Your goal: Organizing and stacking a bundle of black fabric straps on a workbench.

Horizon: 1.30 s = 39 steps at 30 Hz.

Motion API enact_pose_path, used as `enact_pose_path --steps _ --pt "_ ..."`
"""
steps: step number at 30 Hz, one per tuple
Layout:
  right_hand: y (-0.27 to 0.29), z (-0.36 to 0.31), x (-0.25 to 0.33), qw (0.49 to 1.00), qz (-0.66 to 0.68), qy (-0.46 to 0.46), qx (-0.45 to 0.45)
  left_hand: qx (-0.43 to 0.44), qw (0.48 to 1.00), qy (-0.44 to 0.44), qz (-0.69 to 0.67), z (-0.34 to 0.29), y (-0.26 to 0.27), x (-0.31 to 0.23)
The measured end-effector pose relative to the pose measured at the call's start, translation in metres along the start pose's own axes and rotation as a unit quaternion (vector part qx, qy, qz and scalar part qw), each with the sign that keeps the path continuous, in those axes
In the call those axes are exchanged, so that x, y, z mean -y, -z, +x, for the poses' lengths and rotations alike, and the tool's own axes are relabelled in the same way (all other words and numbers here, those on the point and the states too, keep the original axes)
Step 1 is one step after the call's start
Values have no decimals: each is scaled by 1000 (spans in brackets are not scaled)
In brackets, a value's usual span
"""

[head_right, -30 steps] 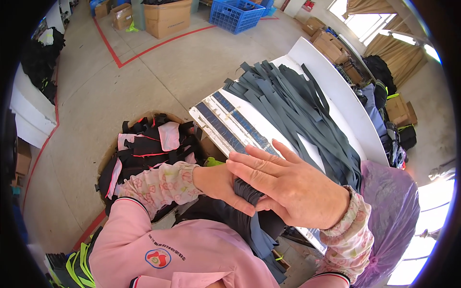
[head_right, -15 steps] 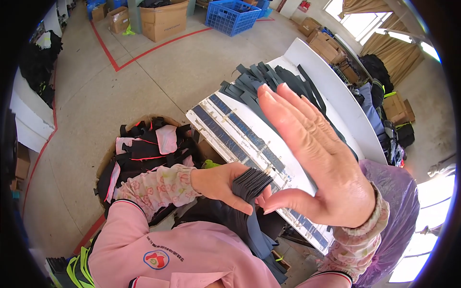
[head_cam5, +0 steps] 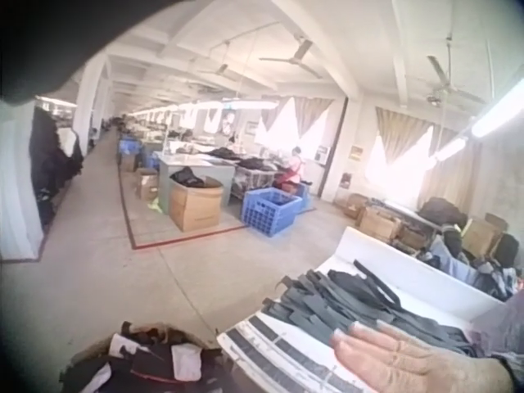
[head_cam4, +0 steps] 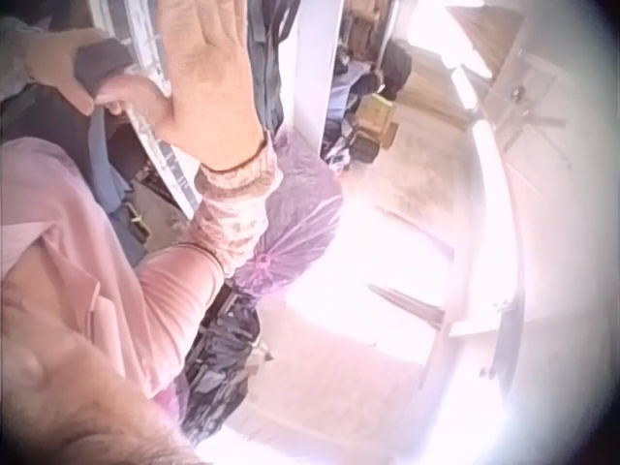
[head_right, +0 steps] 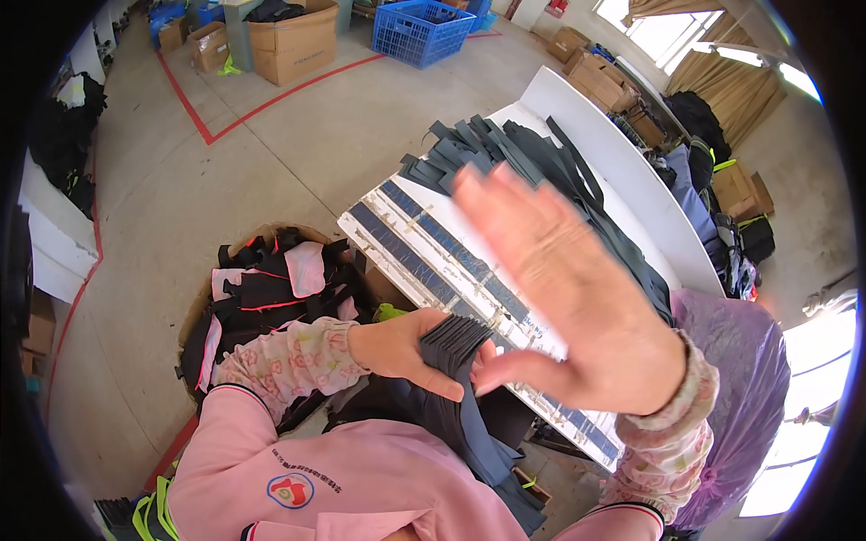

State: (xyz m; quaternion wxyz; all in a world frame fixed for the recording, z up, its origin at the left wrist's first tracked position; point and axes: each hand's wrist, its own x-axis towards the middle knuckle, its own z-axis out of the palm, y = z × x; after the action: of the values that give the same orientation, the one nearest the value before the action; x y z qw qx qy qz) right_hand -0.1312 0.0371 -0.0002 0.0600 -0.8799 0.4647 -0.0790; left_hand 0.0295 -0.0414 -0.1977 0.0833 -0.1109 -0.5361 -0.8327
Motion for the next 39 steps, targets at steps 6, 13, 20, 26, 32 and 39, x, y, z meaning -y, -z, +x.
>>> enact_pose_path --steps 6,13,20,26,32,39 --pt "-16 -2 1 984 10 -6 177 -11 1000 -14 -9 3 -2 7" --pt "-45 -6 3 974 16 -15 224 -24 996 -30 76 -1 -4 8" --pt "-48 -9 13 975 -62 -27 214 -40 995 57 68 -2 -2 12" --pt "-24 -12 9 987 -12 -29 155 2 1000 -23 -3 2 -7 14" --pt "-24 -22 10 988 -19 -16 151 14 1000 5 -17 -1 -4 14" --pt "-32 -19 14 994 11 -21 107 24 999 -2 -23 0 -7 9"
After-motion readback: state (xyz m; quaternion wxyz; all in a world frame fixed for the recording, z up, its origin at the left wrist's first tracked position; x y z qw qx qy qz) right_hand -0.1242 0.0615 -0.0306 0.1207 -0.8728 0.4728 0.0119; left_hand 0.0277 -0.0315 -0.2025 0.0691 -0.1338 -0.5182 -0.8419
